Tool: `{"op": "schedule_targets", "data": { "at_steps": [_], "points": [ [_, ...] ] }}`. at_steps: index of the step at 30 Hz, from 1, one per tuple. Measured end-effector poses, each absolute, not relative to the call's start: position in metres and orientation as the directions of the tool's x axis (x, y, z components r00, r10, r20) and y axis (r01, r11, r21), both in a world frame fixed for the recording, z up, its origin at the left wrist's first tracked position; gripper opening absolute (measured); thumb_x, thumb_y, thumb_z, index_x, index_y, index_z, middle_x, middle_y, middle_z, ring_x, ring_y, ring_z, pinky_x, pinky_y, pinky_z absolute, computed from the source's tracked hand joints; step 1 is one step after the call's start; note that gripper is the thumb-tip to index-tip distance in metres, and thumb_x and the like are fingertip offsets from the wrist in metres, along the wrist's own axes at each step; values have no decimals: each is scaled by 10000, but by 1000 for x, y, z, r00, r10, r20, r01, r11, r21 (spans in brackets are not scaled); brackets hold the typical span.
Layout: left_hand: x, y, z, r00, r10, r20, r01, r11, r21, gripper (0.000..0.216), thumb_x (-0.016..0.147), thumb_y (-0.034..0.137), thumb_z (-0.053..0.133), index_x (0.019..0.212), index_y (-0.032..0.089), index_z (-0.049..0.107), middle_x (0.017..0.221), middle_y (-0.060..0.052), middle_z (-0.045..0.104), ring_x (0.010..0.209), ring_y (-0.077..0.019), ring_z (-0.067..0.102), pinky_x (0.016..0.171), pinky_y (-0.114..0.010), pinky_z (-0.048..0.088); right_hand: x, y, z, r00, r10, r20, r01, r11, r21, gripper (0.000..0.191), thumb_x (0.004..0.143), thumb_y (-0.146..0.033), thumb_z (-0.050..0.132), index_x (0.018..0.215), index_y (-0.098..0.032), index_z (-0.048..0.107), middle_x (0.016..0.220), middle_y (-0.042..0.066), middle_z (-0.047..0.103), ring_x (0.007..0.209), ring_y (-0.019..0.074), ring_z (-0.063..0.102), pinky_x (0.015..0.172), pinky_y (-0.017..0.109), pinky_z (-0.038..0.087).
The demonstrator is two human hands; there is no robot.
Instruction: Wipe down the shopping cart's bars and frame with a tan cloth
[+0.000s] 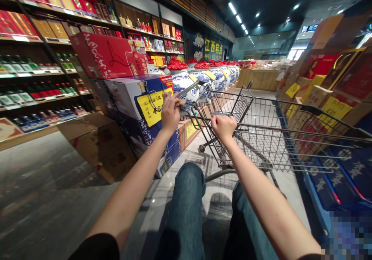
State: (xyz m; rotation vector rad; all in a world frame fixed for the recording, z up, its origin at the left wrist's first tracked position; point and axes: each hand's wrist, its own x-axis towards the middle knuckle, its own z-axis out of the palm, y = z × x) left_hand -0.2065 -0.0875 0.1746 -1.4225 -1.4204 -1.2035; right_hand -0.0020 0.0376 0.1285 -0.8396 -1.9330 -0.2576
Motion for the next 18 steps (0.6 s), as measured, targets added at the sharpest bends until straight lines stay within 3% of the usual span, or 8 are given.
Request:
{"op": "schedule_targets", "data": {
  "at_steps": [5, 10, 15, 18],
  "points": [
    [-200, -90, 174, 178, 408, 895, 977, -185, -110, 277, 956, 68, 465, 1128, 241, 596, 1394, -59, 661, 1456, -252, 475, 1228, -519, 423, 3, 41, 127, -306, 437, 846, 645, 749, -154, 413, 952, -304, 459, 611, -190, 662, 626, 40, 701, 610, 146, 523, 667, 334, 205],
    [-219, -104, 185, -47, 309, 950, 997, -50, 66, 311, 910, 27, 471, 1092, 244, 600, 1408, -68, 650, 1467, -271, 461, 1220, -548, 424, 8, 43, 124, -287, 418, 862, 653, 744, -144, 420, 947, -310, 461, 588, -190, 642, 592, 43, 671, 599, 149, 505, 663, 335, 196],
    [-206, -108, 175, 131, 457, 880, 987, -141, -73, 288, 952, 60, 468, 1134, 237, 601, 1439, -66, 632, 1463, -260, 466, 1226, -520, 425, 9, 40, 125, -276, 413, 868, 653, 743, -146, 419, 944, -304, 462, 587, -190, 649, 578, 43, 659, 601, 150, 509, 664, 336, 200],
    [-209, -110, 179, 122, 432, 894, 988, -139, -68, 324, 927, 37, 472, 1146, 235, 605, 1458, -69, 617, 1479, -262, 443, 1234, -513, 414, 9, 39, 126, -279, 411, 868, 647, 748, -147, 410, 940, -297, 464, 591, -191, 650, 589, 44, 673, 612, 153, 527, 669, 336, 205]
  ]
}}
